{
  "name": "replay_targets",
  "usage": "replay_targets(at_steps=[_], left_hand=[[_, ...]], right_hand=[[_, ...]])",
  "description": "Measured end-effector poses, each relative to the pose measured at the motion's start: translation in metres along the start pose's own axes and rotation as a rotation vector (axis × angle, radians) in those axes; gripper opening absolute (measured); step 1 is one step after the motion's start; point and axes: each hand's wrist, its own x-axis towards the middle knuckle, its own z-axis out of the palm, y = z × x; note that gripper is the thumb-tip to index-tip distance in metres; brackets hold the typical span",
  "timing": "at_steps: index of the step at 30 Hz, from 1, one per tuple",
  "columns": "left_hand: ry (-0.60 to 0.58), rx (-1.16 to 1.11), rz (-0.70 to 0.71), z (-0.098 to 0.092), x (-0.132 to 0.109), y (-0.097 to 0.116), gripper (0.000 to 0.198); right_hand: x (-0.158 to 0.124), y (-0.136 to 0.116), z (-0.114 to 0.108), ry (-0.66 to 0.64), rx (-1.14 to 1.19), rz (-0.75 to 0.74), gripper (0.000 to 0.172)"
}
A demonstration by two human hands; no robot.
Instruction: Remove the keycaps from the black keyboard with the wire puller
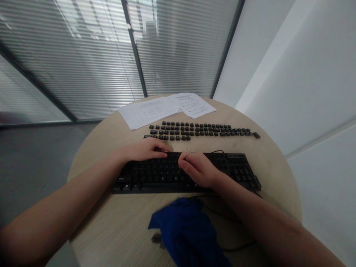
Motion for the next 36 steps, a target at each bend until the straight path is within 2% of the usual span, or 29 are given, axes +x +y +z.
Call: replay_targets(at_steps=[12, 20, 36], left_hand=[[-0.035, -0.013, -0.011, -0.001, 0.0, -0.001, 0.031], [-0.024, -0.019, 0.003, 0.0, 0.0, -0.005, 0.032], [-0.033, -0.043, 0.028, -0.002, -0.001, -0.001, 0.027]], right_hand=[[0.005, -0.005, 0.004, -0.078, -0.173, -0.239, 0.023], [0.0, 0.002, 0.007, 0.139, -0.132, -0.279, 0.026], [-0.001, -0.001, 0.009, 0.18, -0.168, -0.299, 0.022]])
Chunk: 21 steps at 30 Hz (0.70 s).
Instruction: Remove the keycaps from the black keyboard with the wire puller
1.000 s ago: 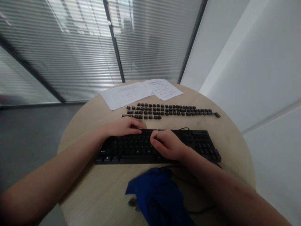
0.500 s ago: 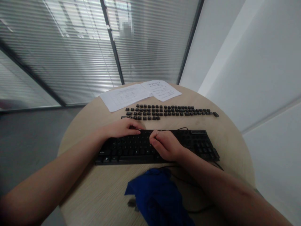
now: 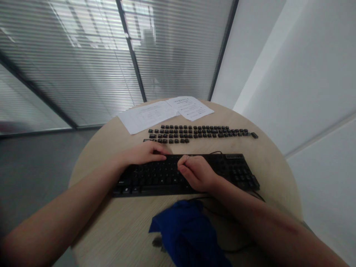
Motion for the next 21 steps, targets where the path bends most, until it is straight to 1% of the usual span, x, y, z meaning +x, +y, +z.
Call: replay_targets(at_steps=[6, 12, 21], left_hand=[[-0.007, -0.003, 0.0, -0.0007, 0.0001, 0.0011, 0.027], [0.007, 0.017, -0.005, 0.0007, 0.0001, -0.0016, 0.03], [0.017, 0.001, -0.003, 0.001, 0.0022, -0.0048, 0.03]], right_hand=[[0.0006, -0.002, -0.0006, 0.018, -0.006, -0.011, 0.02], [-0.0002, -0.003, -0.0011, 0.016, 0.008, 0.027, 0.019], [0.0002, -0.0047, -0.0025, 0.016, 0.002, 0.014, 0.027]])
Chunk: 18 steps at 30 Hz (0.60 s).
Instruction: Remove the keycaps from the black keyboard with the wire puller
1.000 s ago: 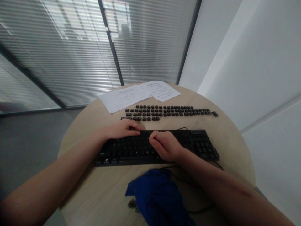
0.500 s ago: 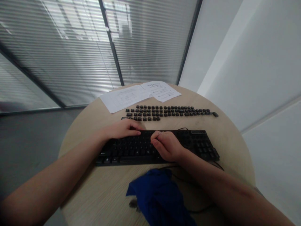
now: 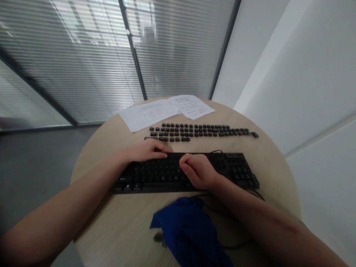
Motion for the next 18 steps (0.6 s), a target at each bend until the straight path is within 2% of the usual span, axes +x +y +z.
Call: replay_targets(at_steps=[2, 3, 6, 8, 12, 15, 18], left_hand=[[-0.001, -0.004, 0.003, 0.0, 0.0, 0.001, 0.03], [0.0, -0.006, 0.0, 0.0, 0.0, 0.001, 0.03], [-0.005, -0.006, -0.01, 0.001, -0.001, 0.0, 0.03], [-0.008, 0.004, -0.012, 0.001, -0.001, 0.0, 0.03], [0.009, 0.073, 0.0, 0.0, -0.002, 0.004, 0.03], [0.114, 0.119, 0.044, 0.0, -0.004, 0.018, 0.032], [0.178, 0.094, 0.157, 0.002, -0.006, 0.035, 0.025]], right_hand=[[-0.002, 0.002, 0.002, -0.005, 0.023, 0.025, 0.031], [-0.003, 0.003, 0.003, 0.036, 0.06, 0.063, 0.033], [-0.006, 0.007, 0.008, 0.3, 0.231, 0.251, 0.043], [-0.008, 0.009, 0.011, 0.4, 0.304, 0.343, 0.046], [-0.009, 0.011, 0.012, 0.316, 0.319, 0.359, 0.047], [-0.008, 0.012, 0.012, 0.335, 0.312, 0.363, 0.047], [-0.007, 0.011, 0.013, 0.326, 0.3, 0.356, 0.046]])
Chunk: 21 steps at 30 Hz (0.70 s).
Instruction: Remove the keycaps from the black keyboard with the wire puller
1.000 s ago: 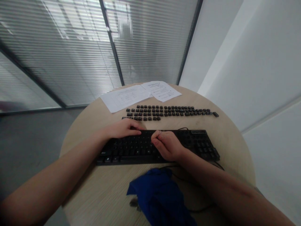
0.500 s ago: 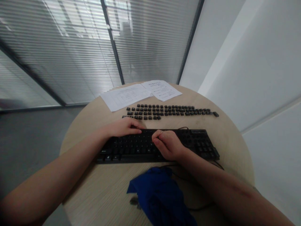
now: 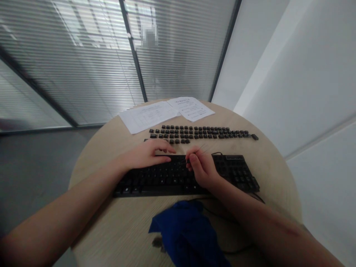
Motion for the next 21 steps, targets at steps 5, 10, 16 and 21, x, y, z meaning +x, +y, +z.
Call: replay_targets(at_steps=[5, 10, 16, 21], left_hand=[[0.012, -0.021, 0.093, 0.005, 0.0, 0.019, 0.015], [0.018, 0.012, 0.078, 0.007, 0.0, 0.021, 0.008], [-0.007, -0.008, 0.059, 0.008, 0.0, 0.017, 0.015], [0.041, -0.053, 0.005, 0.0, -0.003, 0.008, 0.016]], right_hand=[[0.0, 0.0, 0.001, -0.043, -0.008, -0.061, 0.039], [0.0, 0.002, 0.0, -0.106, -0.087, -0.117, 0.035], [0.005, -0.002, 0.001, -0.134, -0.293, -0.202, 0.031], [0.007, -0.002, 0.001, -0.062, -0.385, -0.201, 0.029]])
